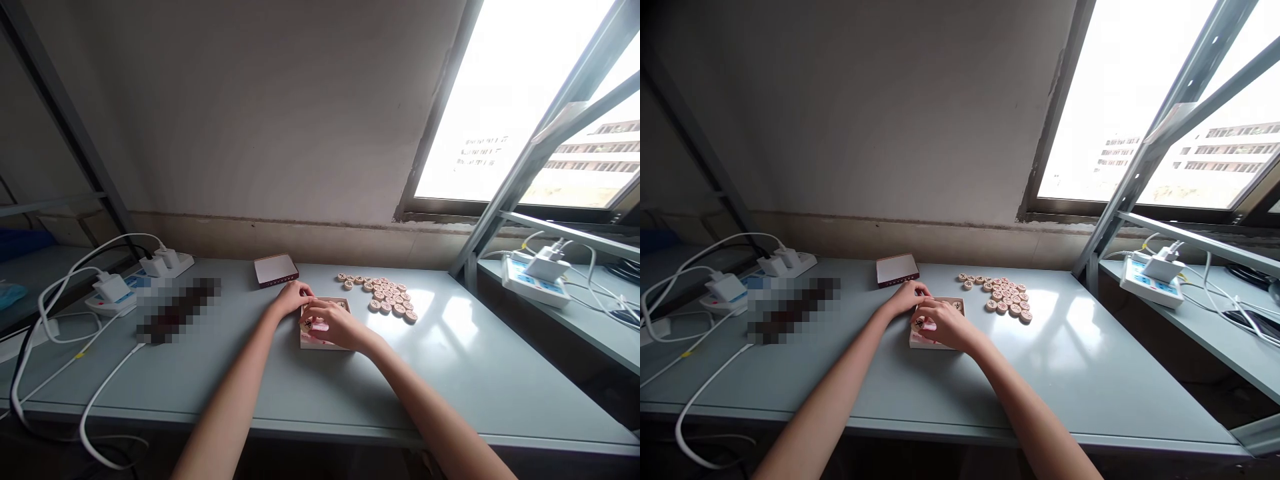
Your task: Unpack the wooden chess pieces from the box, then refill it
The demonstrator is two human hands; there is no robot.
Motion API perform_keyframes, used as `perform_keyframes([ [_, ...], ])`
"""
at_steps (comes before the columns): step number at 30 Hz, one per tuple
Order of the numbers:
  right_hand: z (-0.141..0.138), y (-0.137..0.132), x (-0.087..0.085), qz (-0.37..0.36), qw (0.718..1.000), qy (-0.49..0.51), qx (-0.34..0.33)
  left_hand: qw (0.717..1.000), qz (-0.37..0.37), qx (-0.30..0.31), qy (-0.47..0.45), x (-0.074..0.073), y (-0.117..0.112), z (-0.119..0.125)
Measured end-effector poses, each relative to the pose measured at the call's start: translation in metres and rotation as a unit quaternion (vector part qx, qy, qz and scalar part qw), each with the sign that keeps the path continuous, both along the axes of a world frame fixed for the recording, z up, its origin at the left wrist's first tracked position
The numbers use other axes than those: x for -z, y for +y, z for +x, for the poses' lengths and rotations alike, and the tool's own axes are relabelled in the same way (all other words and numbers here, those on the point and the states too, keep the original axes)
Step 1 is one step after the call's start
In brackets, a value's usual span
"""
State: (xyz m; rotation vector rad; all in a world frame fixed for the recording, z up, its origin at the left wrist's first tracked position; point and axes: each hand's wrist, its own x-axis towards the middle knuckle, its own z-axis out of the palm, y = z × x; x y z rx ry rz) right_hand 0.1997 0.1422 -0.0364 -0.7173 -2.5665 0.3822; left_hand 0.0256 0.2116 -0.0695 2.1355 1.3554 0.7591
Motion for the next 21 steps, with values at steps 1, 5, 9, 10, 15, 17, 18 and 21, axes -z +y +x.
perform_keyframes([
  [1,0.000,0.000,0.000,0.005,1.000,-0.002,0.005,1.000,-0.001,0.002,0.000,0.000,0.000,0.000],
  [5,0.001,0.001,0.002,0.030,0.999,-0.019,0.015,1.000,0.002,0.003,0.001,-0.001,-0.001,0.000],
  [9,0.001,0.003,0.005,0.052,0.998,-0.031,0.021,1.000,0.001,0.002,0.003,0.000,0.000,0.000],
  [10,0.002,0.004,0.006,0.062,0.997,-0.037,0.025,1.000,0.002,0.004,0.002,0.000,0.000,0.000],
  [15,0.002,0.005,0.009,0.091,0.993,-0.069,0.043,1.000,0.011,0.008,-0.005,0.002,0.002,-0.001],
  [17,0.002,0.005,0.007,0.093,0.992,-0.071,0.038,1.000,0.008,0.006,-0.005,0.003,0.002,-0.001],
  [18,0.003,0.005,0.006,0.095,0.992,-0.072,0.036,1.000,0.006,0.006,-0.006,0.003,0.002,-0.001],
  [21,0.011,0.009,-0.002,0.118,0.987,-0.086,0.063,1.000,0.003,0.009,-0.011,0.002,0.002,-0.001],
])
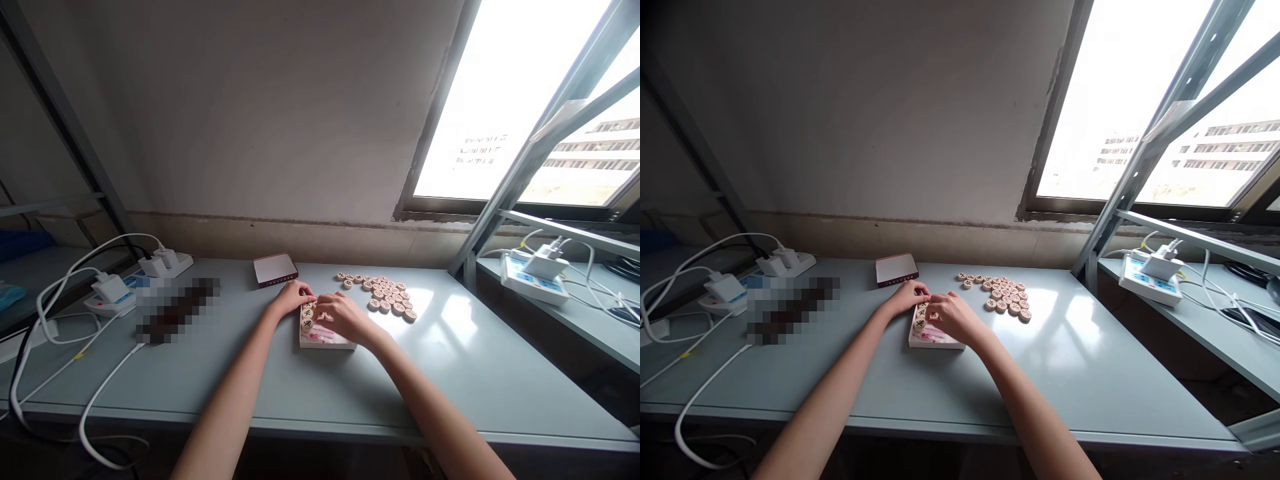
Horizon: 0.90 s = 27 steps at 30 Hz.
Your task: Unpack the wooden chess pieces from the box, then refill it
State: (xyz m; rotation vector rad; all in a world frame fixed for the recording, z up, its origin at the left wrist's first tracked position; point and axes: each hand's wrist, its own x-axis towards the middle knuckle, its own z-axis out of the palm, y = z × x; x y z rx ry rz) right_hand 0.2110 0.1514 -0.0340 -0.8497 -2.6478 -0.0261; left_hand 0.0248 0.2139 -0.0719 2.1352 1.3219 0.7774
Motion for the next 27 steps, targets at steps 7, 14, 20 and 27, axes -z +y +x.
perform_keyframes([
  [7,0.057,0.020,-0.011,0.100,0.946,-0.103,0.289,1.000,-0.005,-0.007,-0.001,-0.003,-0.002,0.001],
  [14,0.084,0.025,-0.009,-0.031,0.919,-0.164,0.357,1.000,-0.014,-0.008,-0.001,-0.004,-0.004,0.001],
  [20,0.064,0.018,-0.017,-0.057,0.967,-0.041,0.247,1.000,-0.011,-0.002,-0.003,-0.004,-0.004,0.001],
  [27,0.025,0.002,-0.017,-0.090,0.994,0.026,0.061,1.000,-0.010,0.001,-0.008,-0.004,-0.004,0.001],
])
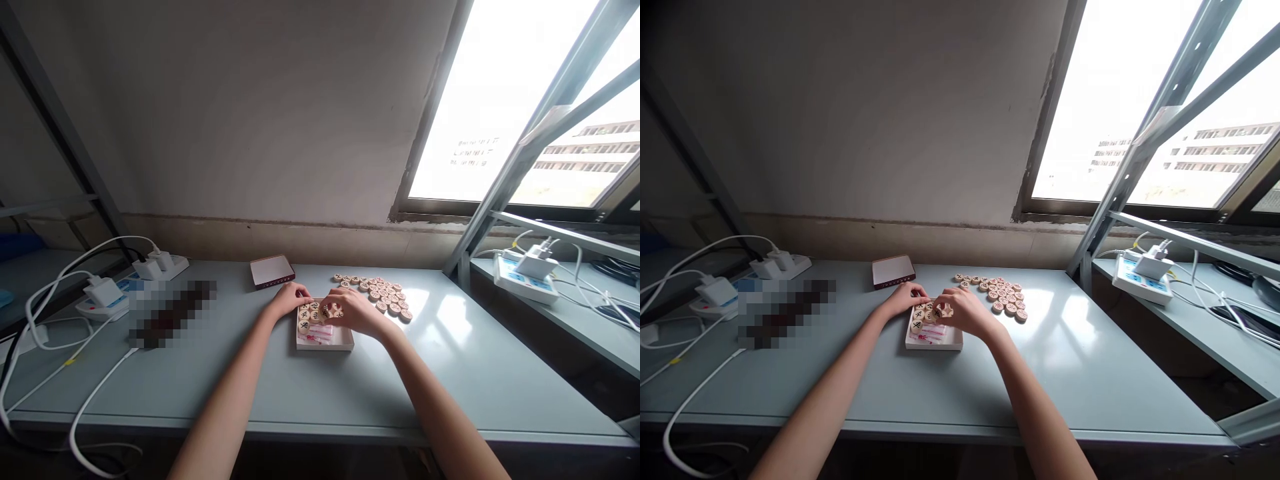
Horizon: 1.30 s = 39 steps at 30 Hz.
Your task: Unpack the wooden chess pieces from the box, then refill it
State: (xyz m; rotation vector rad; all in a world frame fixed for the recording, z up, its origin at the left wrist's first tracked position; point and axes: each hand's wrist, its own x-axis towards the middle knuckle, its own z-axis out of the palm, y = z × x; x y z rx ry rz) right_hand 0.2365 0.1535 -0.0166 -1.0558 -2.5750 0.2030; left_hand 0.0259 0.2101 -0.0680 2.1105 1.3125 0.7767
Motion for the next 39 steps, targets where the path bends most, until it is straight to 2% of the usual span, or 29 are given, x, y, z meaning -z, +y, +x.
perform_keyframes([
  [6,-0.015,-0.005,0.011,-0.001,0.998,-0.020,-0.061,1.000,-0.002,0.003,-0.003,0.000,0.001,-0.001],
  [11,-0.017,-0.005,0.013,0.011,0.999,-0.029,-0.018,1.000,-0.004,0.002,0.001,0.000,0.001,-0.001],
  [16,-0.016,-0.004,0.015,0.017,0.998,-0.051,-0.035,1.000,-0.003,-0.003,0.011,-0.001,0.000,0.000],
  [21,-0.011,0.000,0.014,-0.027,0.998,-0.043,-0.032,1.000,0.001,-0.003,0.010,-0.001,0.000,0.000],
  [23,-0.004,0.006,0.015,-0.031,0.999,-0.024,-0.009,1.000,-0.002,-0.002,0.010,0.000,0.001,-0.001],
  [27,0.014,0.024,0.028,0.072,0.987,0.013,0.143,1.000,-0.001,-0.001,0.010,0.001,0.001,-0.001],
  [30,0.025,0.037,0.044,0.083,0.974,-0.018,0.210,1.000,-0.001,-0.001,0.010,0.000,0.000,-0.001],
  [34,0.030,0.045,0.058,0.056,0.972,-0.073,0.217,1.000,-0.002,-0.003,0.013,0.000,0.000,-0.001],
  [39,0.029,0.043,0.053,0.097,0.974,-0.058,0.198,1.000,-0.004,-0.004,0.010,0.002,0.002,-0.001],
])
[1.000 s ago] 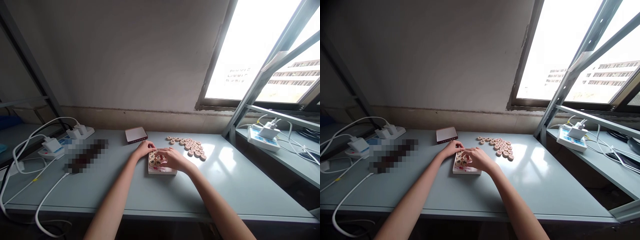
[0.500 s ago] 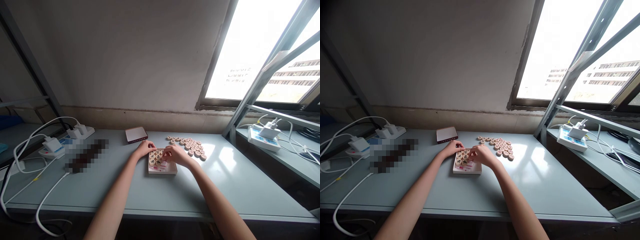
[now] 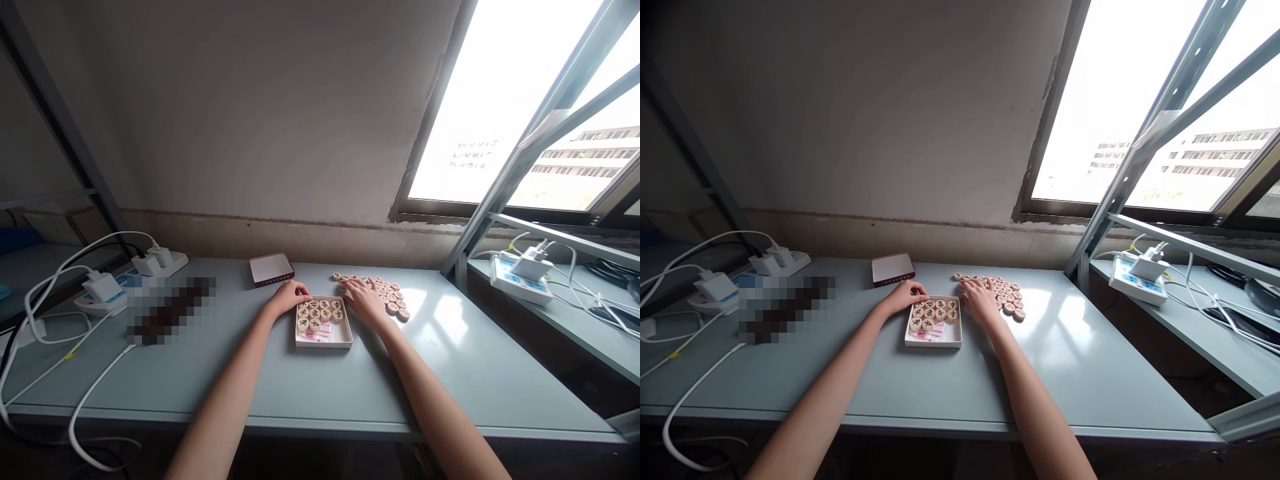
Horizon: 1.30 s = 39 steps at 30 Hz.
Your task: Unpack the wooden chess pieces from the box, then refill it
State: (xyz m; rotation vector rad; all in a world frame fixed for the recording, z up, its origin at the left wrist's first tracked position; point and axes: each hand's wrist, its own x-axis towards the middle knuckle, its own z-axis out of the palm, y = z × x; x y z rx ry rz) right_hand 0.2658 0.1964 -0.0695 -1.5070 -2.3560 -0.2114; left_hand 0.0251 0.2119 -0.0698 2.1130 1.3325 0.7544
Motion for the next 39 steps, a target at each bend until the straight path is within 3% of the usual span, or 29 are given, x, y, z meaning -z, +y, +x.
perform_keyframes([
  [4,0.002,-0.003,-0.012,0.016,0.999,0.035,-0.003,1.000,-0.001,-0.002,0.000,0.000,0.000,0.000],
  [8,0.003,-0.009,-0.028,-0.061,0.989,0.136,-0.018,1.000,-0.003,-0.001,-0.003,-0.001,-0.001,0.000],
  [12,0.000,-0.019,-0.045,-0.128,0.966,0.207,-0.084,1.000,-0.006,0.001,-0.006,-0.002,-0.002,0.000],
  [16,-0.009,-0.028,-0.050,-0.250,0.930,0.187,-0.194,1.000,-0.006,-0.002,-0.003,-0.003,-0.002,0.000],
  [19,-0.017,-0.031,-0.047,-0.306,0.917,0.137,-0.218,1.000,-0.007,-0.003,0.000,-0.003,-0.002,0.000],
  [32,-0.026,-0.036,-0.043,-0.288,0.926,0.100,-0.223,1.000,-0.002,0.003,-0.005,0.000,0.001,0.000],
  [39,-0.017,-0.035,-0.051,-0.261,0.946,0.082,-0.172,1.000,-0.004,0.002,-0.006,-0.003,-0.003,0.000],
])
